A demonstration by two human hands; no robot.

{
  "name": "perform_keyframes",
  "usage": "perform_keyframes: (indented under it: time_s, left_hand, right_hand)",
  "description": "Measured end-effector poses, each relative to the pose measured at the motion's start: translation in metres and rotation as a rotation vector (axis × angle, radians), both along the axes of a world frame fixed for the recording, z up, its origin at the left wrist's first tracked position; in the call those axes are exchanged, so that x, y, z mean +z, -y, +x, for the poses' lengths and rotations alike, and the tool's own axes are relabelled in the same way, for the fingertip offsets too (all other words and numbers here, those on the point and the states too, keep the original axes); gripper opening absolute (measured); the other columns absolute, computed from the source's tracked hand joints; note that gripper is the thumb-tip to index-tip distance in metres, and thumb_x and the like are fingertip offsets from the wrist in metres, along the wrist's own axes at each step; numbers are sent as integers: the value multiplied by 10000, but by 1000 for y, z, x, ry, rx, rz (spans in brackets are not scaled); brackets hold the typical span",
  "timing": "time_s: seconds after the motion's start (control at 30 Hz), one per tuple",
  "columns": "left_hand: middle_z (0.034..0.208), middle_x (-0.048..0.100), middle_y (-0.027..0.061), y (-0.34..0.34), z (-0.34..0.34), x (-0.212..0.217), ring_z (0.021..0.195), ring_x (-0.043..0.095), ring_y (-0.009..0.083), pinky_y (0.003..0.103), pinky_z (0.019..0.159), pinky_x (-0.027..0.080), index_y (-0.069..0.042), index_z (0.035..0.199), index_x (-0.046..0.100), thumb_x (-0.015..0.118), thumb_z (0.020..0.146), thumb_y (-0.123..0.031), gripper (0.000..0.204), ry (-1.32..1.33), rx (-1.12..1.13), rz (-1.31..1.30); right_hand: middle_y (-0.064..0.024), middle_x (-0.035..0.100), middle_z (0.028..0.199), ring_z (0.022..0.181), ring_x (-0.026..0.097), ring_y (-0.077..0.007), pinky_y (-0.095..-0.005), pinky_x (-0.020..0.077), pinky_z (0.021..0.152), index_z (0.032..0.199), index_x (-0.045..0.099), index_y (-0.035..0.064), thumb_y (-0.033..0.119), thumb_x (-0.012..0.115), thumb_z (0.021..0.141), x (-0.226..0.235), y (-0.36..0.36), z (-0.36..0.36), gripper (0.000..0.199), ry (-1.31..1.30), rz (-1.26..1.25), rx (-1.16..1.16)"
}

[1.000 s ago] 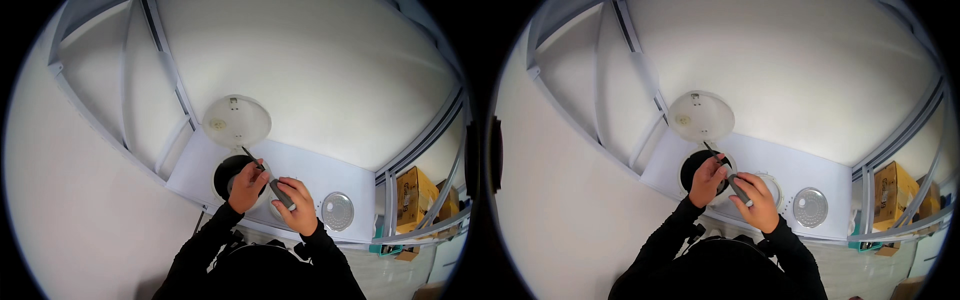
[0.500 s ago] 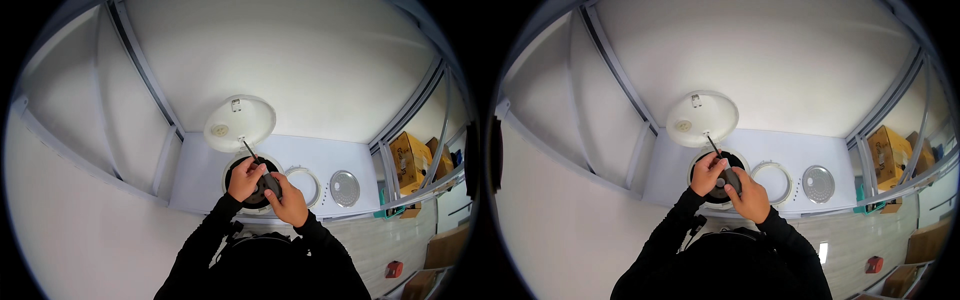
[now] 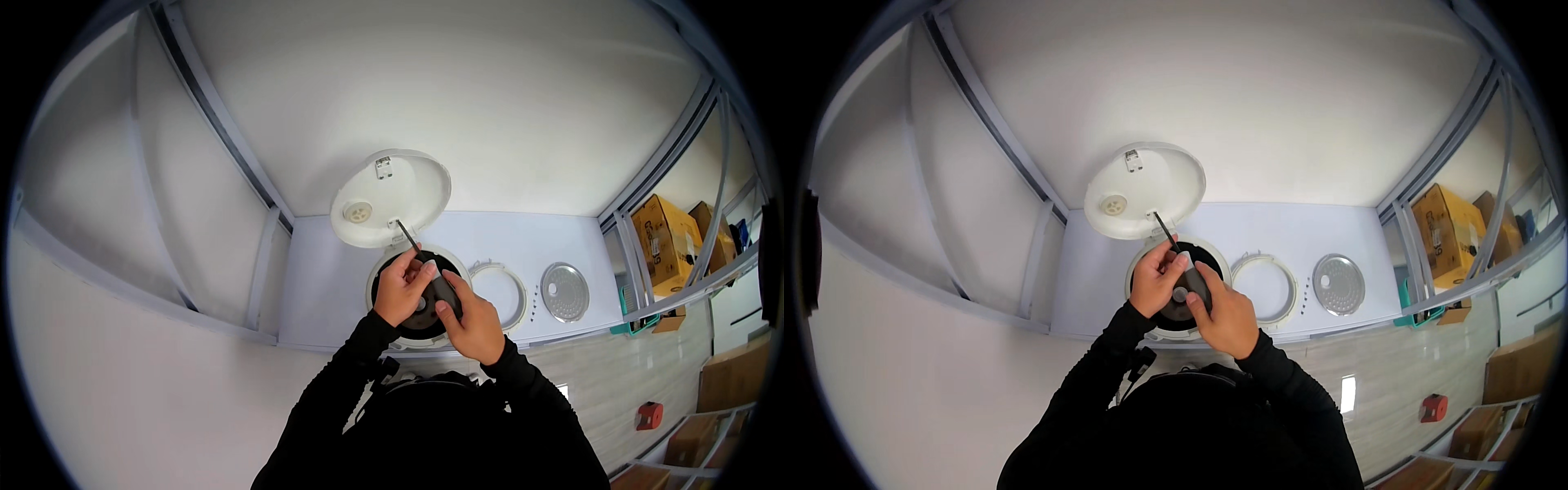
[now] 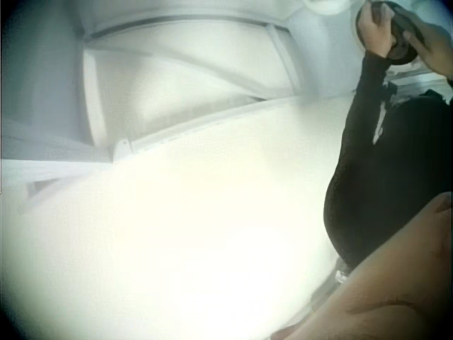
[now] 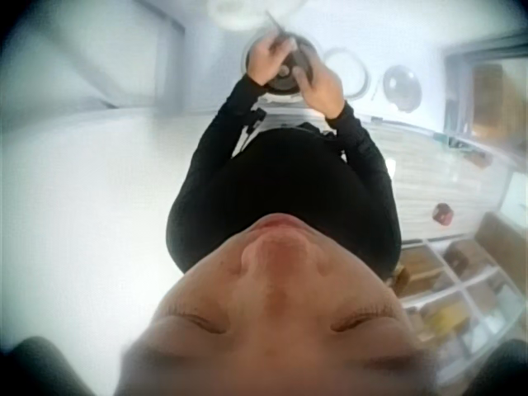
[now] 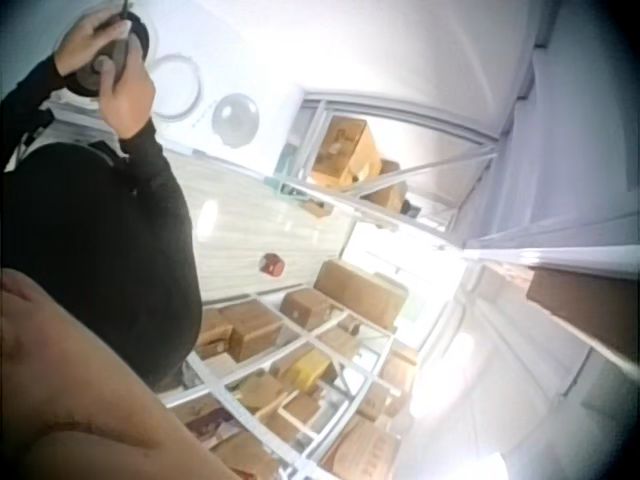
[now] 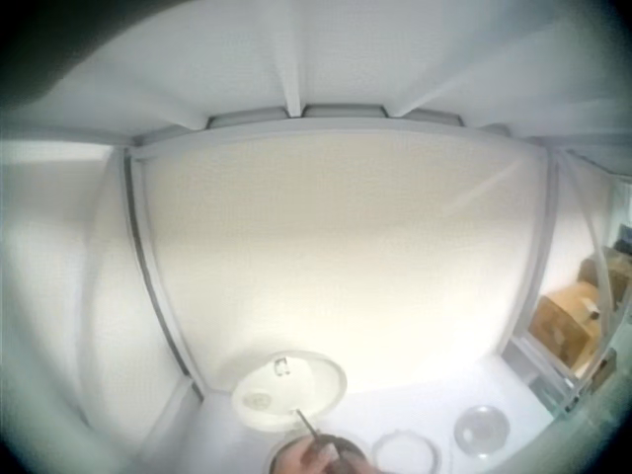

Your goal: The person disassembles a white rice cooker on a white shelf. They remove the lid, then use a screwdriver to loosen and remove screws from the inner perforated tray and the lid, placing the parts on the shelf.

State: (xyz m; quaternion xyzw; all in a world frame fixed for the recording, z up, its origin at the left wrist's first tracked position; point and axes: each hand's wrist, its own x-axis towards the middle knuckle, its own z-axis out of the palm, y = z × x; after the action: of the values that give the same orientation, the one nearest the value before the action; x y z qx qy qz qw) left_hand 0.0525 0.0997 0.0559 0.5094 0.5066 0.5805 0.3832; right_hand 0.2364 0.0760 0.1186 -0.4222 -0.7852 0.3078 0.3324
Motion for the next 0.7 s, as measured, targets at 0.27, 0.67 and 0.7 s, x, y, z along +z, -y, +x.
perform_keyframes:
  time_s: [0.27, 0.67, 0.7]
  left_hand:
    - [820, 644, -7, 2, 0, 3, 711, 552, 42, 218, 664, 475, 66, 1398, 564, 724, 991, -210, 518, 26, 24, -5]
    - [764, 645, -10, 17, -39, 6, 664, 519, 65, 238, 623, 442, -30, 1116, 698, 701, 976, -139, 177, -43, 402, 262]
    - [766, 647, -10, 19, -39, 5, 663, 519, 66, 238, 622, 441, -31, 1116, 698, 702, 975, -139, 177, -50, 417, 258]
  right_hand:
    - [-233, 717, 1013, 891, 711, -424, -442, 561, 782, 1425, 534, 45, 264, 642, 984, 5, 0, -3, 504, -27, -27, -1]
    - [-128, 587, 1153, 1039, 586, -239, -320, 474, 933, 1415, 510, 11, 34, 676, 946, -8, -24, 25, 498, -191, 26, 208]
    - [-107, 579, 1165, 1047, 577, -205, -310, 468, 941, 1406, 508, 11, 14, 669, 947, -7, -24, 26, 487, -179, 31, 226]
